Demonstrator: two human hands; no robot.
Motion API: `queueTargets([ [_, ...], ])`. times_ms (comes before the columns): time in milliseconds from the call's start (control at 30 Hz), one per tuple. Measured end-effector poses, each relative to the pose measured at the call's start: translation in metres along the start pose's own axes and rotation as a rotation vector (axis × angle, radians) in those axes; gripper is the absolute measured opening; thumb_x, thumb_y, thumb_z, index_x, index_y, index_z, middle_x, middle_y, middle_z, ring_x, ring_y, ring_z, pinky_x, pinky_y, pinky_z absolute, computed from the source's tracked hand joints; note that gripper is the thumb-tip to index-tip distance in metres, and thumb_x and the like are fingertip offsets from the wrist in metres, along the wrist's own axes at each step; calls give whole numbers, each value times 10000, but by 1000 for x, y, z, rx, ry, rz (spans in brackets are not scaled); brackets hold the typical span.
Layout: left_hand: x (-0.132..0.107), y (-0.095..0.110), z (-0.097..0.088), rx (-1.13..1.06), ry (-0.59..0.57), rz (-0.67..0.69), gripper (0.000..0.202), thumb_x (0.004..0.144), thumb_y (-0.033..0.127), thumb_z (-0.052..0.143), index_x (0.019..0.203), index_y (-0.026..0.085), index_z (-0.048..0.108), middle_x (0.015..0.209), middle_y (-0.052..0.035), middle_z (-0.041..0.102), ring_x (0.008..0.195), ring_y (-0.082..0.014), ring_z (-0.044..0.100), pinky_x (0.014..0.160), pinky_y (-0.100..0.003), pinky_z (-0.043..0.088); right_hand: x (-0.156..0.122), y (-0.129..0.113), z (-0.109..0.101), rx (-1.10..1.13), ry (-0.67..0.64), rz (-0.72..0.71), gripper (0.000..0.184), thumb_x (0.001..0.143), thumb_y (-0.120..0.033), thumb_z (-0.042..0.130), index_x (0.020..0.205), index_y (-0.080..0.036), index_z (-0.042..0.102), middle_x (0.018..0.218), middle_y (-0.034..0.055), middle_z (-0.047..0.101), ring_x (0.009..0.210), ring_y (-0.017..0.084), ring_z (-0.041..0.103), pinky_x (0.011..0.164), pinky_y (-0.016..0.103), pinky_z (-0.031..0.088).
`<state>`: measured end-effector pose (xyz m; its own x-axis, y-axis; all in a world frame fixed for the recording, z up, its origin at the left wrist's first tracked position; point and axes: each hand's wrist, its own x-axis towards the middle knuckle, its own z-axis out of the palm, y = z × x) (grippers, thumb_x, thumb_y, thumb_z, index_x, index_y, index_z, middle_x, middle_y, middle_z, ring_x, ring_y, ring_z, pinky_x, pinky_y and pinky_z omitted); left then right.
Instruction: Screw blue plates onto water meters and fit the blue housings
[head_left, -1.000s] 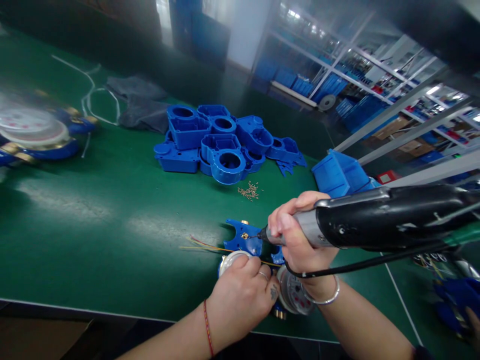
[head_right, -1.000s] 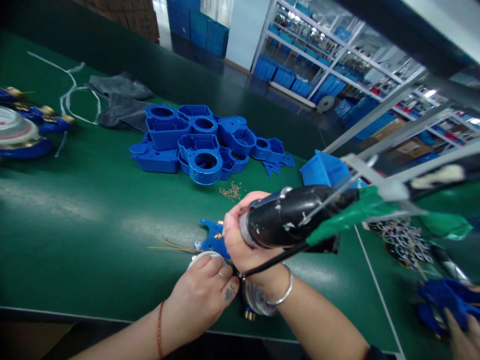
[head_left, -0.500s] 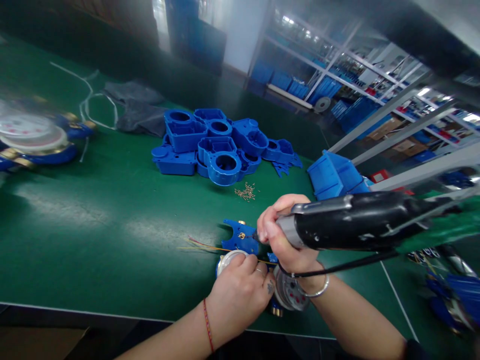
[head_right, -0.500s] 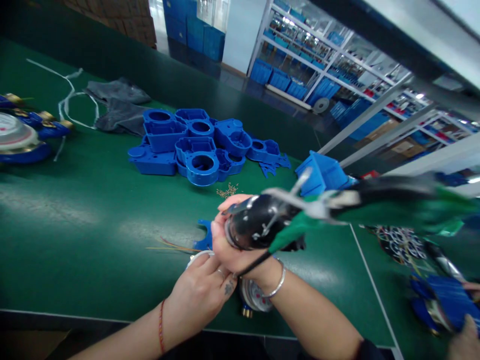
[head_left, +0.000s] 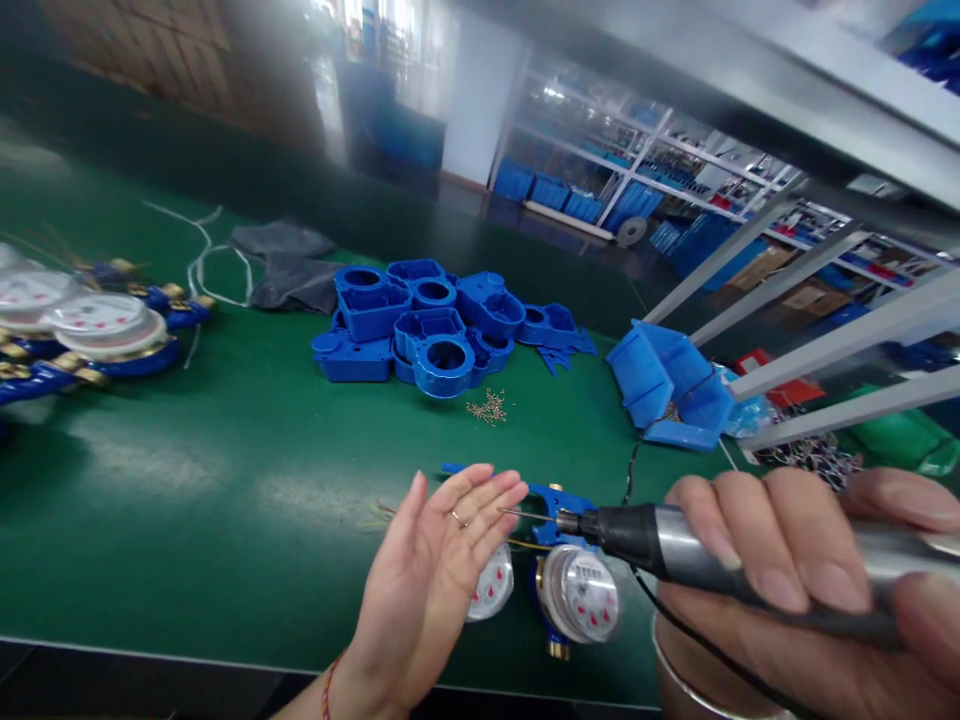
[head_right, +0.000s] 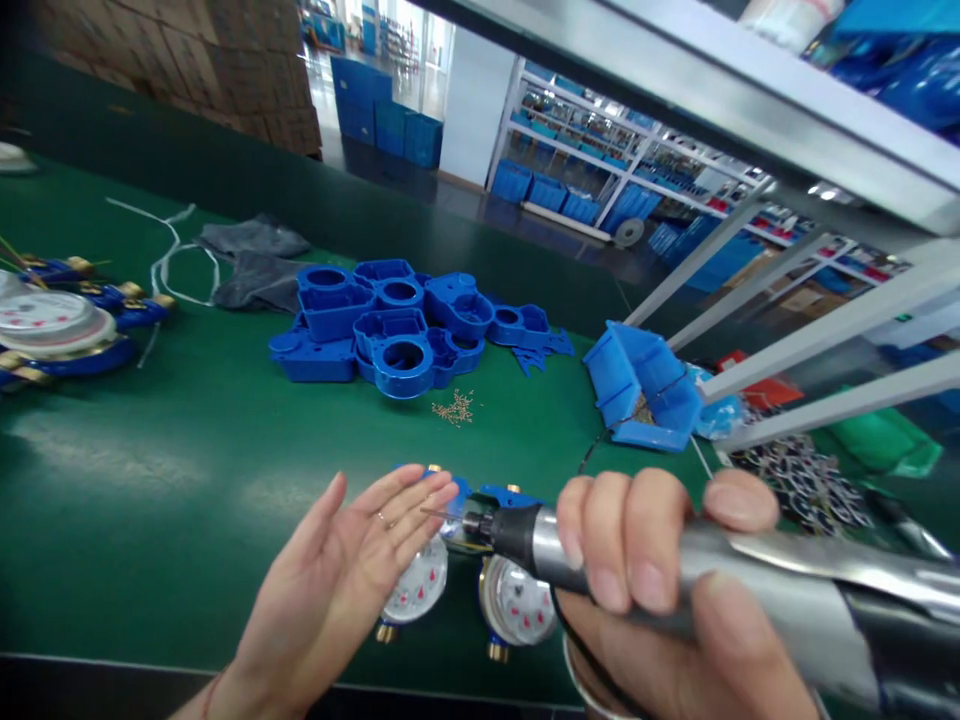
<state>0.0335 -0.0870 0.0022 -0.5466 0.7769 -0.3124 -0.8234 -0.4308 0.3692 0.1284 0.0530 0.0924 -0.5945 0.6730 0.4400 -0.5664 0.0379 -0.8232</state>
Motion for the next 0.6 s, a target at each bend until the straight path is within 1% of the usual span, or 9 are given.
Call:
queueTargets([
  [100, -1, -8, 1, -63, -42, -6, 533, 942, 530, 240, 1106, 116, 534, 1250, -205, 592, 1198, -278, 540, 1094, -476, 335, -8, 5, 5, 20, -102, -37, 153, 750, -243, 574, 902, -262, 575, 433, -37, 301, 330, 117, 324, 313, 326, 262],
  [200, -2, -12, 0, -78, -50, 11, 528, 949, 519, 242, 1105, 110, 539, 1255, -208, 588, 1210, -283, 527, 1103, -489, 317, -9, 7, 7, 39, -161, -20, 141, 776, -230, 551, 917, -242, 555, 446, -44, 312, 340, 113, 345, 320, 307, 280],
  [333, -2, -14, 2, -79, -52, 35, 534, 951, 518, 233, 1092, 107, 544, 1250, -213, 589, 1207, -288, 529, 1101, -499, 311, -12, 3, 5, 56, -193, 18, 144, 799, -234, 535, 942, -248, 530, 462, -42, 338, 349, 117, 372, 333, 307, 305],
  [400, -2, -15, 4, -95, -55, 32, 540, 949, 527, 237, 1072, 107, 554, 1235, -210, 599, 1206, -289, 531, 1101, -487, 311, -16, 2, 5, 30, -181, 31, 132, 809, -249, 552, 937, -259, 523, 465, -37, 367, 360, 124, 398, 345, 314, 323],
  [500, -4, -15, 9, -136, -28, -6, 536, 957, 513, 241, 1050, 105, 575, 1206, -196, 617, 1200, -287, 536, 1100, -458, 313, -22, 4, 4, -7, -148, 30, 155, 792, -285, 617, 909, -279, 516, 478, -46, 415, 372, 120, 412, 380, 321, 351],
  [600, -5, -13, 13, -178, 15, -39, 523, 965, 486, 250, 1027, 101, 598, 1183, -184, 628, 1195, -287, 538, 1090, -434, 323, -26, 4, 0, -24, -154, 26, 174, 787, -338, 613, 926, -310, 512, 480, -61, 424, 359, 119, 393, 392, 325, 343],
])
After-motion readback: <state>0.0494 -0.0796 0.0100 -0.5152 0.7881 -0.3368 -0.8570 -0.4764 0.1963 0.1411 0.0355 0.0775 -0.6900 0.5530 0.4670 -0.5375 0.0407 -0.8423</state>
